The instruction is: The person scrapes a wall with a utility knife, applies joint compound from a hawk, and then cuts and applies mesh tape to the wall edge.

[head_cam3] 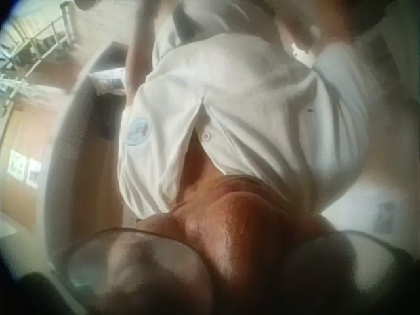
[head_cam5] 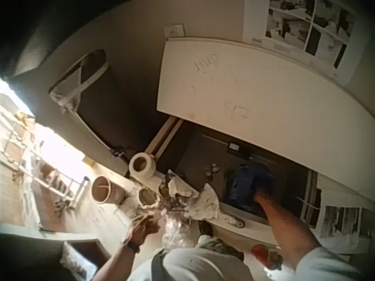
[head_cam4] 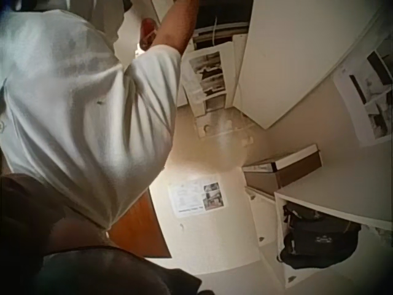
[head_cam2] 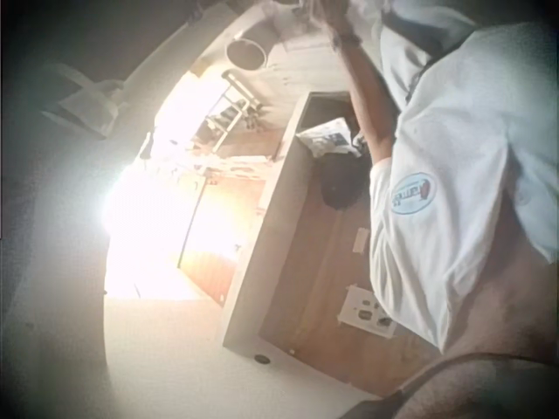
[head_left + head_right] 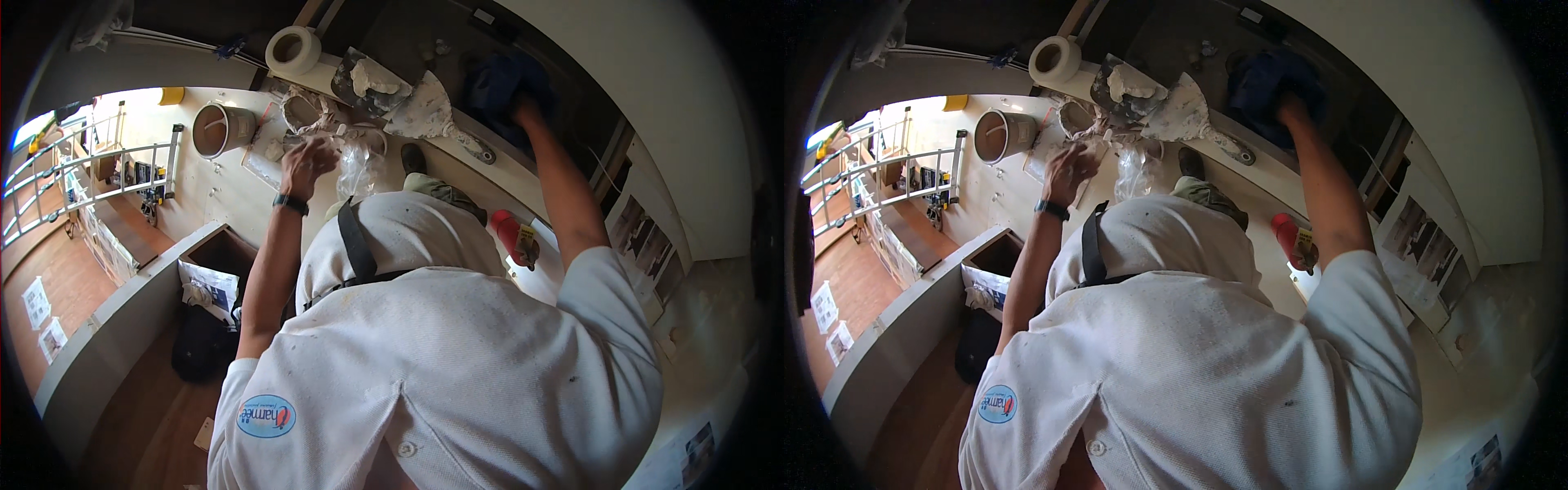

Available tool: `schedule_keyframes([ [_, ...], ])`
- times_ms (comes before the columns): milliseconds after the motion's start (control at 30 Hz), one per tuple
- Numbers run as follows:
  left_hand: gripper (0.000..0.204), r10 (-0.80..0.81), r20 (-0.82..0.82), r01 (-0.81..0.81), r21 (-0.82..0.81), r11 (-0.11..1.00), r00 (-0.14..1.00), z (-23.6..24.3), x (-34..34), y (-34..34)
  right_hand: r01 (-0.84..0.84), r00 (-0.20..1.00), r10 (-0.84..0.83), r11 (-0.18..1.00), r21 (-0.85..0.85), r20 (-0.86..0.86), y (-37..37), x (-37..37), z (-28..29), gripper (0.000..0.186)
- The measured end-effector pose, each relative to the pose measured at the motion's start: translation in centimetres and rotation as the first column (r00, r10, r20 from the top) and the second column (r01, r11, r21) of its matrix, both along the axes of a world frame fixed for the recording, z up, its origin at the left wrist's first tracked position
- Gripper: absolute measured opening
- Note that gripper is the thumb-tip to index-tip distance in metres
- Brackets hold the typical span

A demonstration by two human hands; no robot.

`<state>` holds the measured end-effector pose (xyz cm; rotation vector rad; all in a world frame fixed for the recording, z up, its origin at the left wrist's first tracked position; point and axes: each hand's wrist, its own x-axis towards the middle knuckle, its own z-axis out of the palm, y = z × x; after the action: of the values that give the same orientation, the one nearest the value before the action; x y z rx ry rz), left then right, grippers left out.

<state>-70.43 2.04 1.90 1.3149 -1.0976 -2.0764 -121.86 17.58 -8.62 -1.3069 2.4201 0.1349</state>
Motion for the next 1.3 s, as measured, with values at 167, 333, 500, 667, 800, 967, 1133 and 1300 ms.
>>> schedule_keyframes([
  [167, 0.021, 0.241, 0.230, -0.255, 0.033, 0.966, 0.943, -6.2, 11.1, 4.7, -0.114, 0.993, 0.113, 0.969, -0.218, -0.020, 0.1, -0.3, -6.0, 0.066],
  [333, 0.035, 0.179, 0.620, -0.158, -0.090, 0.983, 0.764, -18.5, 28.3, 12.8, 0.088, 0.996, -0.084, 0.972, -0.219, 0.029, -0.5, 0.5, -5.2, 0.069],
  [500, 0.035, 0.000, 0.789, 0.087, -0.068, 0.994, 0.614, -20.4, 33.2, 18.3, 0.113, 0.994, -0.110, 0.975, -0.192, 0.025, 0.8, 0.7, -4.0, 0.055],
  [667, 0.037, 0.022, 0.727, 0.120, -0.143, 0.982, 0.687, -19.7, 31.7, 17.7, 0.089, 0.995, -0.095, 0.981, -0.170, -0.029, -1.0, -0.1, -1.9, 0.045],
  [800, 0.040, 0.213, 0.512, -0.141, -0.176, 0.974, 0.832, -16.1, 27.4, 14.1, 0.222, 0.972, -0.224, 0.974, -0.034, -0.068, -2.2, -1.9, -3.7, 0.046],
  [967, 0.045, 0.404, 0.467, -0.369, -0.168, 0.914, 0.787, -3.5, 15.1, 7.7, 0.190, 0.971, -0.171, 0.977, 0.098, -0.168, -3.1, -4.2, -5.0, 0.047],
  [1133, 0.037, 0.295, 0.334, -0.098, -0.499, 0.861, 0.895, 2.2, 8.5, -0.3, 0.143, 0.972, -0.110, 0.979, 0.148, -0.208, -3.5, -4.6, -5.6, 0.048],
  [1300, 0.025, 0.446, 0.554, 0.455, -0.832, 0.316, 0.703, 10.2, -1.7, -5.7, 0.113, 0.971, -0.072, 0.978, 0.175, -0.228, -3.5, -4.1, -6.0, 0.049],
])
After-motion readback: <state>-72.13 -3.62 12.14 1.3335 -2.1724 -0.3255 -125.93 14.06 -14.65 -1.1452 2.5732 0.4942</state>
